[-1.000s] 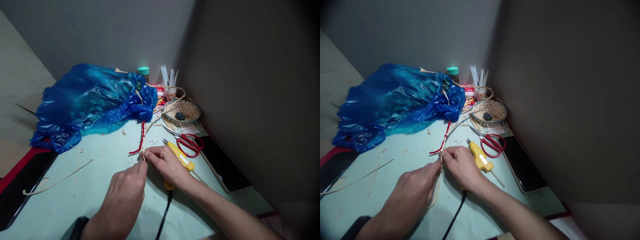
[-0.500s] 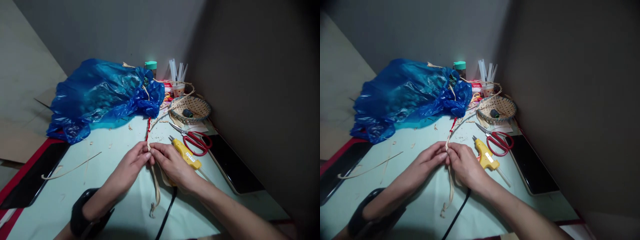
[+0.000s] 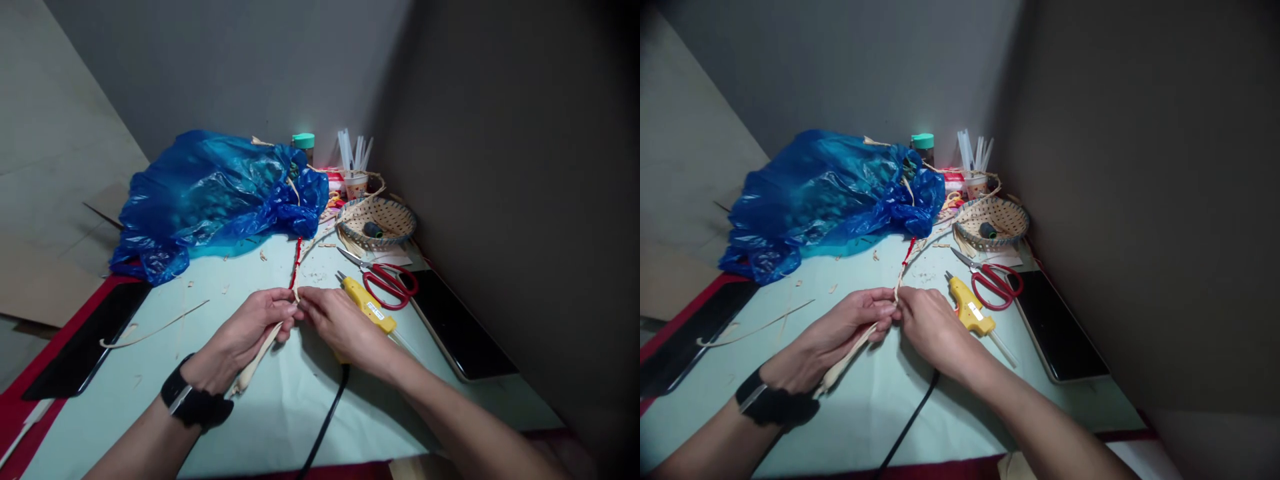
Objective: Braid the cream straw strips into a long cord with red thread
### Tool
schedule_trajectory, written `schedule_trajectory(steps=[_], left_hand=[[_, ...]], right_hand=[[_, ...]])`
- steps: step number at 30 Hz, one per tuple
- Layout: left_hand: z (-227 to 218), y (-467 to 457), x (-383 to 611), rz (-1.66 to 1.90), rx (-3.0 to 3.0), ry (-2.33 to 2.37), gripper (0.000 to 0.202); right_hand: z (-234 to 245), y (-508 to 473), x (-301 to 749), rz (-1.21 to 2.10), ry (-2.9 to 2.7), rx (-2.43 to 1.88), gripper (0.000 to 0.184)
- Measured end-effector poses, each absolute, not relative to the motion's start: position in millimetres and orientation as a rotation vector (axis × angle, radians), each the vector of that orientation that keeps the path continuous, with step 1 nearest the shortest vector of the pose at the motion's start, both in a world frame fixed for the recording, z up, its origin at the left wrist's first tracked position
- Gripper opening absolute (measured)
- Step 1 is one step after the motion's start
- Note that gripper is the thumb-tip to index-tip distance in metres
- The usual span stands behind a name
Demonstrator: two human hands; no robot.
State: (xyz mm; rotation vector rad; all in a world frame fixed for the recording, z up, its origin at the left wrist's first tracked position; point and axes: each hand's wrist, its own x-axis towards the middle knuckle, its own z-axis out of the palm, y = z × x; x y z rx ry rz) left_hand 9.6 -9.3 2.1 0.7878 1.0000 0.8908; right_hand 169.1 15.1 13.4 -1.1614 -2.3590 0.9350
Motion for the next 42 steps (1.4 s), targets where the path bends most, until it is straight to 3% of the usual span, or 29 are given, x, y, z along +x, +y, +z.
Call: schedule_trajectory(steps=[4,12,20,25,30,33,36,39,42], left_hand=[[-1,-16,16,0.947,0.743,1.028,0.014],[-1,-21,18,0.946,0.993,1.292,0.020],[-2,-18,20,0.939,1.060,1.347,0.016],[-2,-20,19,0.960,0.993,1.311,0.012],[-2,-22,14,1.000,0.762,1.188,0.011],[1,-22,13,0.993,0.731,1.174,0.014],[5,-21,12,0.978,0.742,1.142,0.014],[7,-20,11,0.960,0.775,1.124,0.012],[7,-20,11,0.920,0.872,1.181,0.013]], right_hand=[[23,3,166,0.482,-2.580,-1.396,0.014],[13,-5,171,0.025,-2.762,-1.259,0.017],[24,-11,169,-0.010,-2.628,-1.239,0.009],[23,-18,161,0.154,-2.665,-1.166,0.014],[15,-23,156,0.017,-2.720,-1.108,0.019],[21,-18,160,0.180,-2.722,-1.078,0.016],[32,-4,170,0.470,-2.514,-1.180,0.029],[33,12,177,0.659,-2.255,-1.238,0.030],[21,21,176,1.178,-2.196,-1.081,0.031]])
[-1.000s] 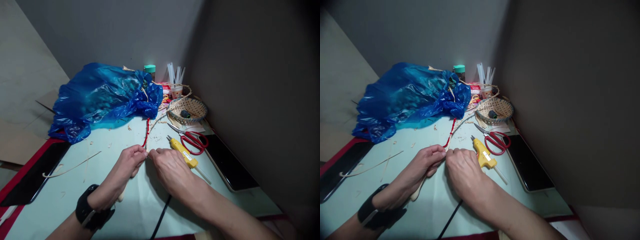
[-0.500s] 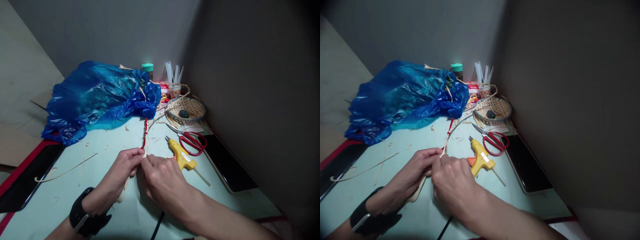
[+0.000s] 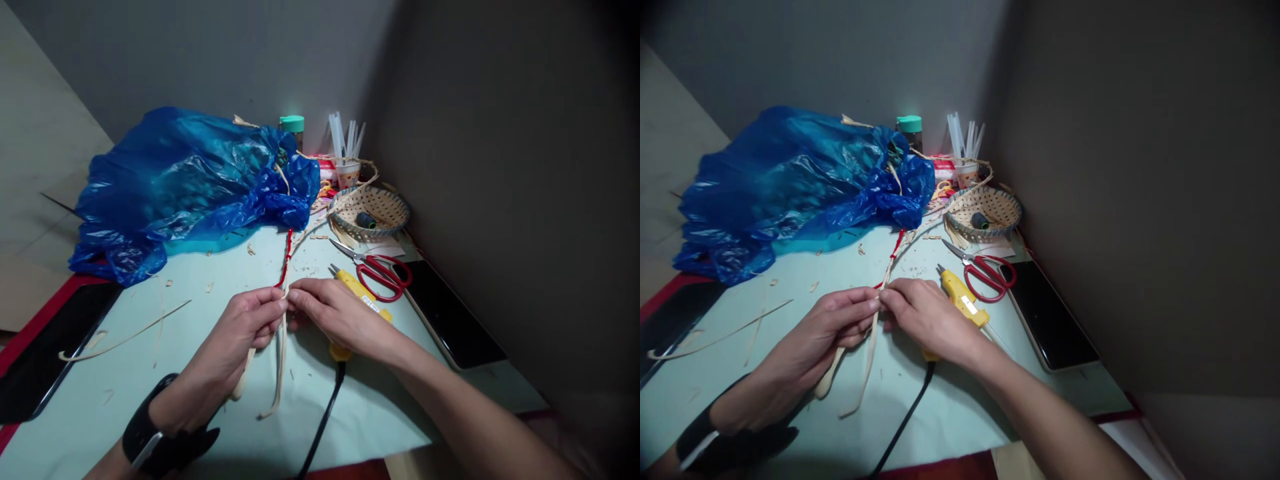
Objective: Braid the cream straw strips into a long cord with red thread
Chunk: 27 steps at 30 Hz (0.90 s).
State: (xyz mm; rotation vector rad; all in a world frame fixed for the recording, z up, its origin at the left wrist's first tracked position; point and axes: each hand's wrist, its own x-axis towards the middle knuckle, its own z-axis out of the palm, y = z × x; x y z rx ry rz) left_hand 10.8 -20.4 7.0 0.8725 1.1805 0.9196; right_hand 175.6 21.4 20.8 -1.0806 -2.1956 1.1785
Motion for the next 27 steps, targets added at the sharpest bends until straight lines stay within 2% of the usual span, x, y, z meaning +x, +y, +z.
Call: schedule_trajectory(steps=[2,3,9,12,17,23,27], left_hand=[[7,-21,11,0.900,1.009,1.259,0.014],[7,-21,11,0.895,1.091,1.307,0.015],[20,-26,13,0.789,1.549,1.635,0.026],[28,-29,14,0.795,1.728,1.799,0.024],[25,-35,18,0.752,2.068,1.700,0.025],[8,-40,25,0.456,2.635,1.619,0.022],[11,-45,29,0.518,2.630,1.569,0.023]], right_hand=[[12,23,172,1.421,-2.118,-1.028,0.034],[9,23,170,1.439,-2.087,-1.038,0.034],[12,22,168,1.212,-2.098,-1.104,0.035],[13,22,170,1.190,-2.125,-1.123,0.035],[12,21,171,1.240,-2.113,-1.088,0.030],[12,21,169,1.299,-2.079,-1.078,0.030],[8,21,169,1.309,-2.070,-1.118,0.031]])
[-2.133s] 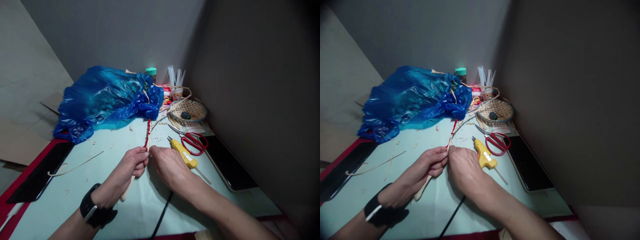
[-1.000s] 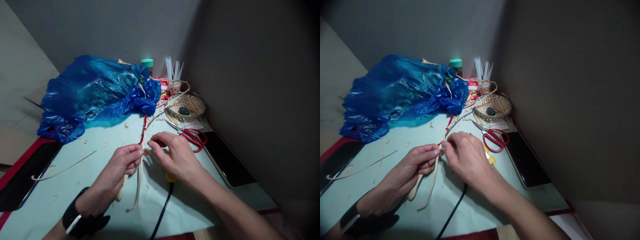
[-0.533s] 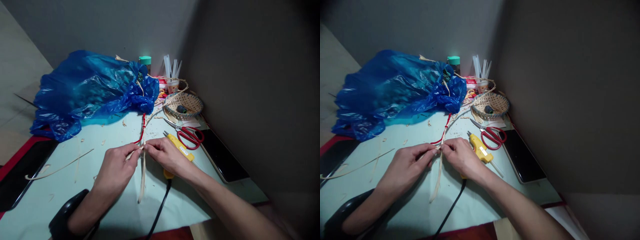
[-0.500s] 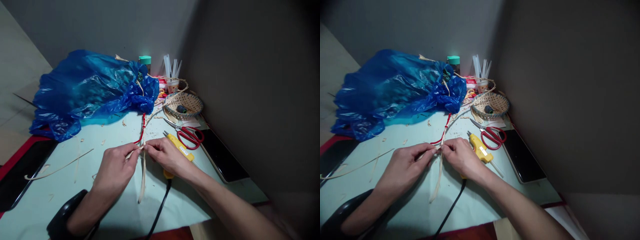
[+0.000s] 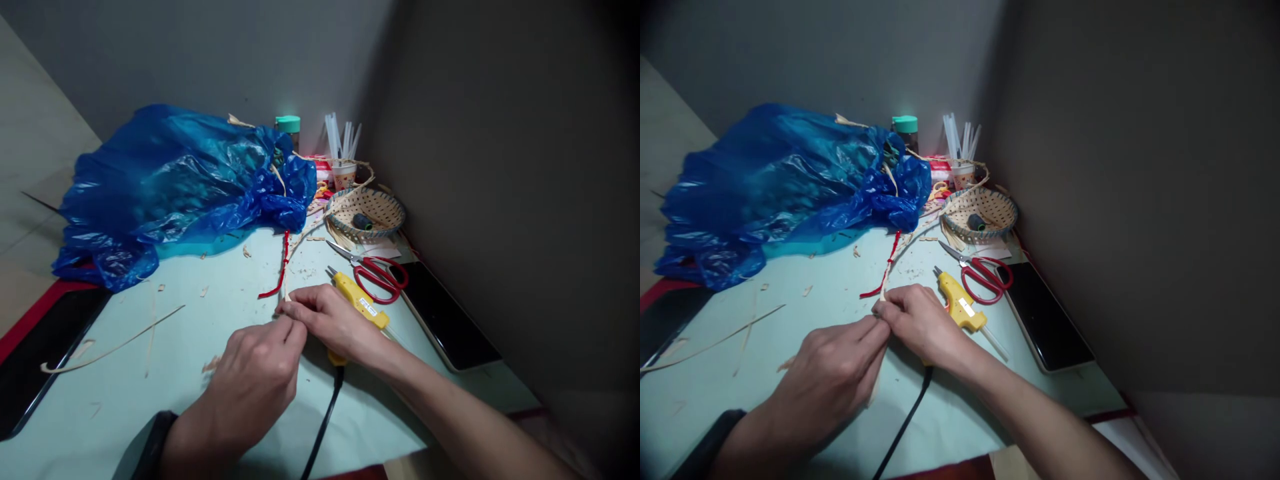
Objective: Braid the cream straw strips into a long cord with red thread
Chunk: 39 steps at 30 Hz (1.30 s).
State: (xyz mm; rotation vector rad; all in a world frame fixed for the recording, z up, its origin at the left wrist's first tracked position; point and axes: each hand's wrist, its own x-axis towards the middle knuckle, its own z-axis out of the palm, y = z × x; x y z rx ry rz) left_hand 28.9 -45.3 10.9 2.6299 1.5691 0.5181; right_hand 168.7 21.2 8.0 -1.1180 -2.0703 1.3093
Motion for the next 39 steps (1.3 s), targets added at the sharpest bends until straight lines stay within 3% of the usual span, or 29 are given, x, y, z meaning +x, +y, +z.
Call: schedule_trajectory(steps=[8,12,19,25,31,35,39], left_hand=[[37,-35,5,1.358,1.244,1.610,0.015],[28,-24,9,1.270,0.913,1.405,0.022],[7,-23,23,1.026,0.756,1.047,0.012],[8,-20,16,0.960,0.681,1.038,0.020],[8,-24,13,0.866,0.814,1.155,0.019],[9,-26,14,0.822,1.315,1.460,0.018],[7,-26,14,0.733,1.523,1.575,0.025]], right_hand=[[16,19,169,1.335,-2.043,-1.077,0.026],[17,18,170,1.344,-2.049,-0.990,0.029],[11,17,168,1.380,-2.119,-0.916,0.024],[18,14,172,1.308,-2.238,-0.932,0.022],[23,6,174,0.924,-2.387,-1.134,0.018],[25,-1,171,0.673,-2.542,-1.302,0.015],[22,-10,172,0.434,-2.714,-1.196,0.012]])
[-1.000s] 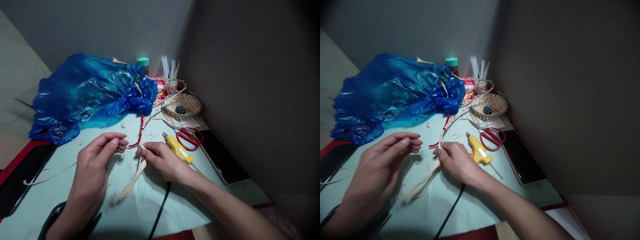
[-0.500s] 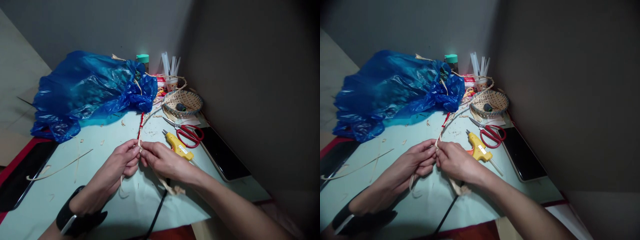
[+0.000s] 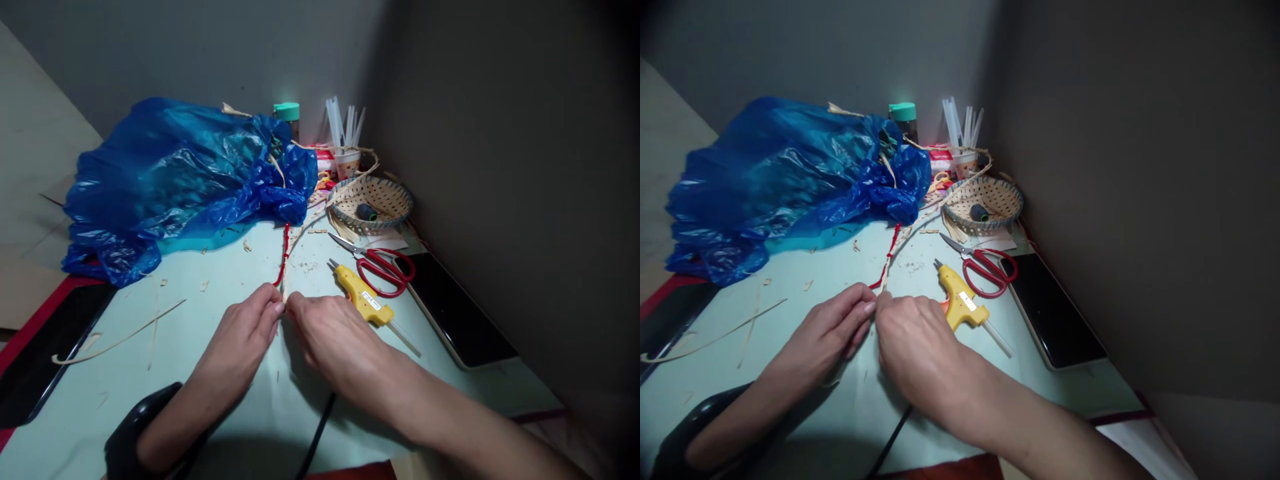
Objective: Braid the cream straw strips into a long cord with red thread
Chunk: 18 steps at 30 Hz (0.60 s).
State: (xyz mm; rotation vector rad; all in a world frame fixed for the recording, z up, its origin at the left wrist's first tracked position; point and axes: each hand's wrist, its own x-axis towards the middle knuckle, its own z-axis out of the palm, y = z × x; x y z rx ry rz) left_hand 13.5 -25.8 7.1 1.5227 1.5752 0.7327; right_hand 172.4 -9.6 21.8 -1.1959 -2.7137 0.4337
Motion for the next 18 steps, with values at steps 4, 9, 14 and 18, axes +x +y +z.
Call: schedule_trajectory(steps=[4,9,14,18], left_hand=[[3,-22,11,0.699,1.186,1.399,0.022],[8,-19,12,0.751,1.090,1.364,0.022],[7,-19,13,0.810,0.860,1.251,0.020],[7,-19,10,0.868,0.625,1.094,0.024]], right_hand=[[16,-19,180,0.201,-2.745,-1.014,0.023],[26,-19,183,0.195,-2.672,-1.106,0.013],[30,-19,174,0.225,-2.768,-0.863,0.013],[23,-21,171,0.067,-2.818,-0.721,0.016]])
